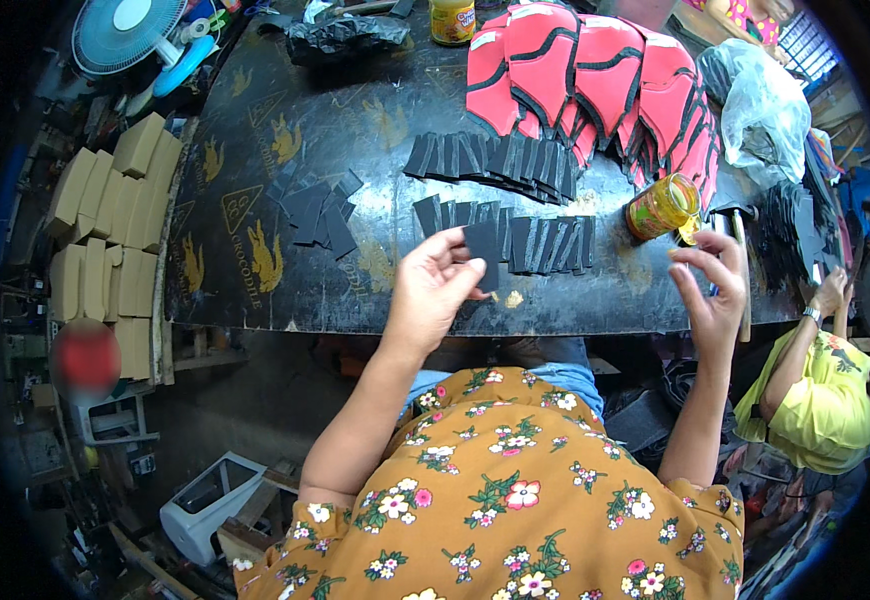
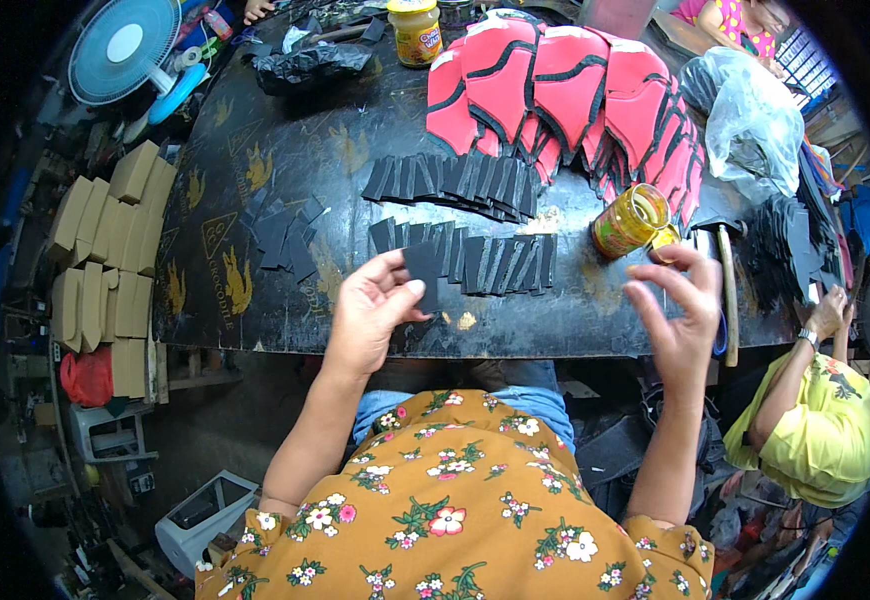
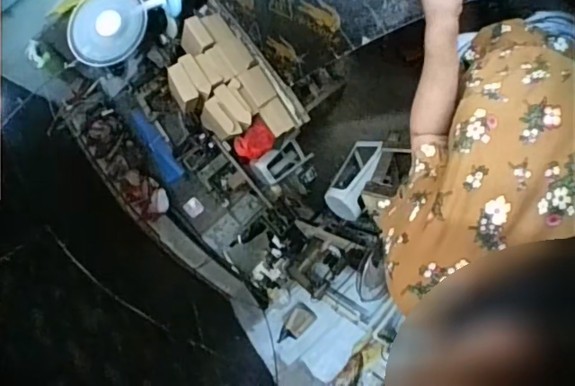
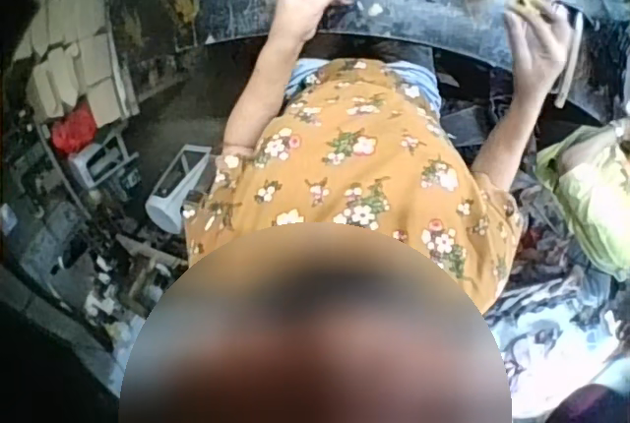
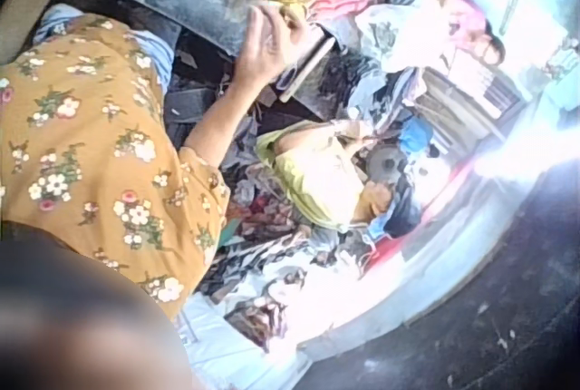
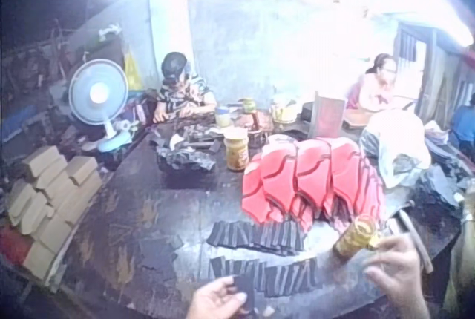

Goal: The person repeatedly picks small black rectangular pieces from a pile on a worktable, aligns them with other pieces, and places them into a growing stack. The person handles the pieces by hand without visible tools. The workspace contains red patterned items and cardboard boxes.

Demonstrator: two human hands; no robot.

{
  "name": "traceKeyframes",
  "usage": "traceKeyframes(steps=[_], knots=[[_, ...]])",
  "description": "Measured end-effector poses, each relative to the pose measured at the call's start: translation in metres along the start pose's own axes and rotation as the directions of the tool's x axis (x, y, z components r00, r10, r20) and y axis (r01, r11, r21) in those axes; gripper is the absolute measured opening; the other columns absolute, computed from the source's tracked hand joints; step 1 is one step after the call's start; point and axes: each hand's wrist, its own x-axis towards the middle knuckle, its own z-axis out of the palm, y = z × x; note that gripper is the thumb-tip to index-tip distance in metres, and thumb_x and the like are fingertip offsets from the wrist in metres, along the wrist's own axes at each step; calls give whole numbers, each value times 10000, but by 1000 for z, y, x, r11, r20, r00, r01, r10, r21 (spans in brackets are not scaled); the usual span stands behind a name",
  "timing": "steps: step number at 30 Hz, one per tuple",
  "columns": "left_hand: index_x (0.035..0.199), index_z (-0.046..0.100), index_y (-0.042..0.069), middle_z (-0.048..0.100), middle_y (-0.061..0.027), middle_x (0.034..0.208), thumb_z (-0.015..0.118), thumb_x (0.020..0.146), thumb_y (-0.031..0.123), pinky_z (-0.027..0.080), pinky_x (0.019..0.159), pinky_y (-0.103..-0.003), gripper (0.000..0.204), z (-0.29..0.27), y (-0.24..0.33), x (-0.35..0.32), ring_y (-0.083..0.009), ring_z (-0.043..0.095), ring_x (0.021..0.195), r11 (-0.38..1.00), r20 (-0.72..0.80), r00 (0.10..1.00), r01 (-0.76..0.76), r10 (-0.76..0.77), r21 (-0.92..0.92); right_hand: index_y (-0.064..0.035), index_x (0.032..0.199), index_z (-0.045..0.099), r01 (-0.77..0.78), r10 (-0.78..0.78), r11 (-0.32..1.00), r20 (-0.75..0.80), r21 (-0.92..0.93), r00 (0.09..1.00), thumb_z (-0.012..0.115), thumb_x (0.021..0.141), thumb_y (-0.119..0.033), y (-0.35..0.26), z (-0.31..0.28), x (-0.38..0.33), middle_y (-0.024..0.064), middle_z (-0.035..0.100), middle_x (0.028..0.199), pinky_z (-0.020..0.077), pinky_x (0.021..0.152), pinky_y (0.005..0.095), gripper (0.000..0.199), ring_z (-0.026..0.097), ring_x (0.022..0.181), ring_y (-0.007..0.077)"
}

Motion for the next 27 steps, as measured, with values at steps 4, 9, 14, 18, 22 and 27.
traceKeyframes(steps=[4, 9, 14, 18, 22, 27], knots=[[1408, 635, -21, 739, -52, 1159, 695, 1023, -2, 645, 747, -262, 390, 19, -4, 3, -82, 714, 955, 997, 54, 997, 52, -55, 57, -24, 1221, 810, -255, 38, 798, 375, 547, 926, 666, 986, -106, -45, 40, -9, 78, 675, 1023, 492, 909, 324, 288, 638, 996, 189], [1421, 639, -11, 749, -36, 1157, 692, 1031, 15, 635, 746, -250, 394, 27, -1, -2, -73, 718, 947, 992, 61, 991, 118, -121, 54, -65, 1445, 711, -200, -75, 765, 393, 612, 917, 552, 1017, 62, -64, 95, 5, 63, 610, 1046, 470, 926, 286, 474, 599, 1030, 163], [1420, 639, -10, 754, -41, 1182, 674, 1040, 23, 621, 766, -233, 383, 26, 7, -3, -77, 729, 965, 993, 120, 986, 115, -116, 13, -96, 1426, 730, -83, -110, 828, 305, 554, 946, 588, 975, 112, -62, 115, 3, 68, 604, 1024, 479, 895, 295, 517, 601, 1014, 184], [1387, 654, -20, 756, -48, 1165, 673, 1039, 19, 612, 751, -235, 350, 28, 6, -1, -82, 723, 938, 991, 128, 985, 122, -113, -62, -144, 1355, 783, 53, -188, 892, 261, 449, 947, 680, 862, 85, -53, 108, -4, 88, 623, 988, 501, 853, 370, 553, 605, 940, 265], [1342, 668, -20, 753, -49, 1137, 684, 1034, 19, 616, 716, -243, 310, 26, 5, 4, -85, 715, 916, 984, 101, 987, 139, -128, -110, -207, 1257, 832, 313, -388, 891, 193, 330, 901, 757, 750, 20, -50, 98, -15, 43, 633, 957, 493, 826, 402, 560, 597, 891, 265], [1336, 658, -5, 728, -28, 1070, 715, 1020, 24, 618, 715, -247, 322, 27, 11, 0, -75, 702, 885, 987, 76, 987, 148, -143, -64, -186, 1221, 836, 277, -360, 870, 141, 408, 922, 737, 754, 35, -54, 89, -20, 50, 638, 971, 494, 811, 373, 526, 600, 895, 250]])
